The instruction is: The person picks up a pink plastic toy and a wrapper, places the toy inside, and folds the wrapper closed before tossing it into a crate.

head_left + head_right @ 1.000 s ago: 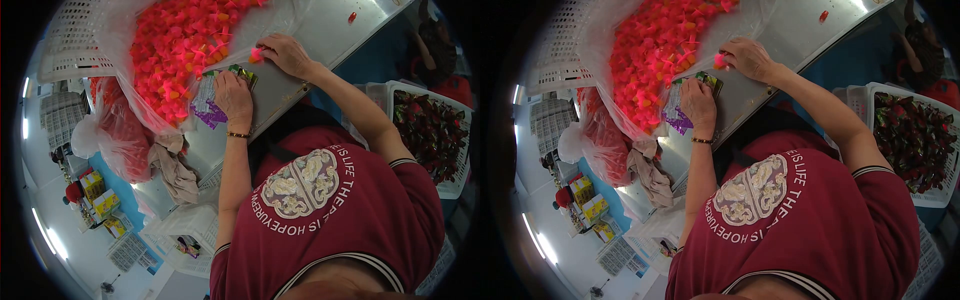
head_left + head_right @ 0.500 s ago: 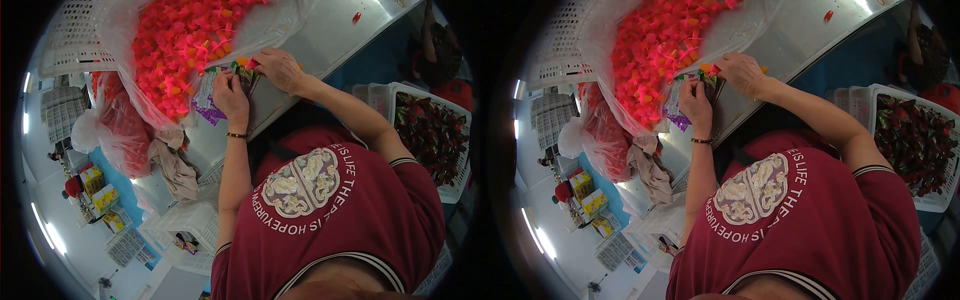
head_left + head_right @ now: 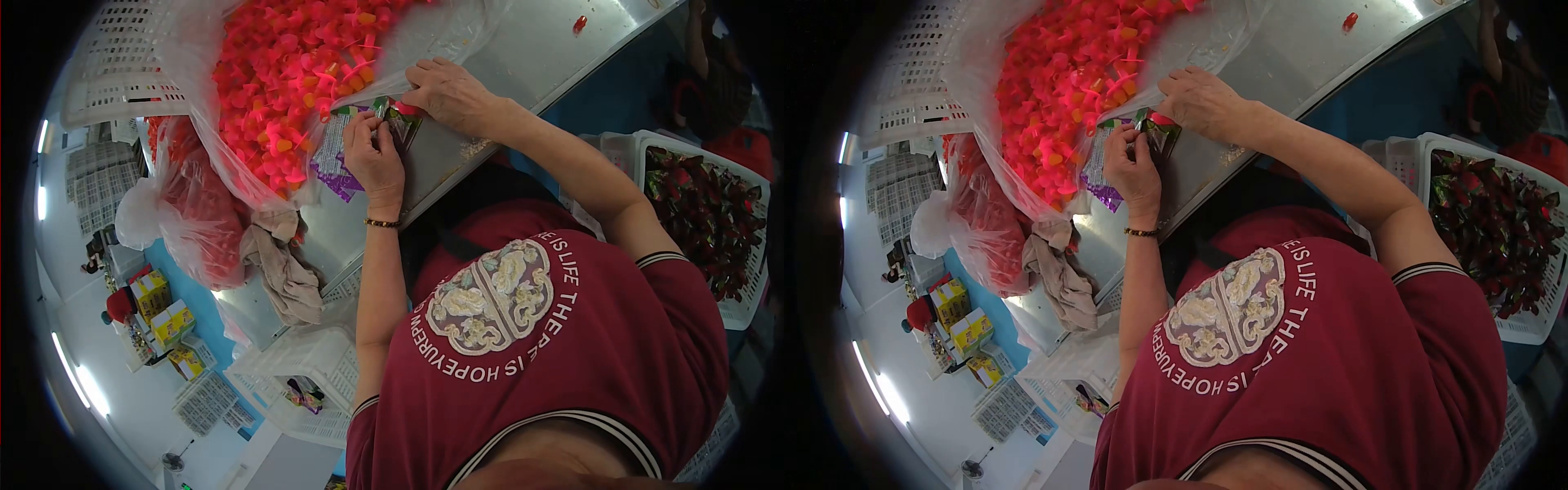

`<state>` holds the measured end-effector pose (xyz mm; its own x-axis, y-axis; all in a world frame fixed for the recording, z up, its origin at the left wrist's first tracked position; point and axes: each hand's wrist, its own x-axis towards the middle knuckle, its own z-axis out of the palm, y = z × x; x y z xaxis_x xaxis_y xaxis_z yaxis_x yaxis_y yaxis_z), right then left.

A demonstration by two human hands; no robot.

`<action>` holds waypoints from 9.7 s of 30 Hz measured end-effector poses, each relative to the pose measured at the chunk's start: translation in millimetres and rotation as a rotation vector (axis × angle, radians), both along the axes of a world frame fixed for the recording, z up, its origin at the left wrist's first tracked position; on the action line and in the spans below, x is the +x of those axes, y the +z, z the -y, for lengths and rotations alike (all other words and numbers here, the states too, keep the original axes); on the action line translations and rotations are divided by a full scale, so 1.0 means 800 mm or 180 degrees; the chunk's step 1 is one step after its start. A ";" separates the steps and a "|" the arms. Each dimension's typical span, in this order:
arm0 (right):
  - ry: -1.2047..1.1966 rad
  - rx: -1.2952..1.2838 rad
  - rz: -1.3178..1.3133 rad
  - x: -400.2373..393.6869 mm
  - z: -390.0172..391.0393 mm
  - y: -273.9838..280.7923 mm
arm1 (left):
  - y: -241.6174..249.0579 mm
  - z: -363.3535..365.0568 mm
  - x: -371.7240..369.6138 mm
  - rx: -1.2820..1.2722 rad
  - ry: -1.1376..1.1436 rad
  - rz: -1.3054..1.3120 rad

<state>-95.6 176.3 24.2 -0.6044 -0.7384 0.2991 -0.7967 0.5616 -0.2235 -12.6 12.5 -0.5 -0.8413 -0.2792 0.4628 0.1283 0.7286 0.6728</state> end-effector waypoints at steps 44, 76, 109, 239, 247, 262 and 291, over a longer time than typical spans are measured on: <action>0.0575 -0.1779 0.1648 0.014 -0.045 0.131 | 0.076 0.011 0.006 0.2322 -0.0079 -0.0741; -0.8228 0.0694 0.0670 0.490 -0.687 -0.036 | 0.017 0.002 -0.001 -0.1740 -0.0815 0.0615; -0.1581 -0.0247 -0.1037 -0.168 0.039 -0.067 | 0.017 -0.017 -0.009 -0.1264 0.0106 0.1004; 0.0361 -0.1968 0.1328 0.049 0.030 0.031 | 0.056 -0.006 0.026 0.1469 -0.0042 -0.0458; 0.0476 -0.1833 0.1235 0.043 0.023 0.071 | 0.092 -0.013 0.038 0.2073 -0.0540 -0.0421; -0.1054 -0.0980 0.0075 0.050 -0.183 0.101 | 0.034 0.036 0.039 -0.0474 -0.0509 0.0416; -0.6375 0.2254 0.1453 0.285 -0.628 0.089 | 0.026 0.006 0.029 -0.1414 -0.0532 0.0517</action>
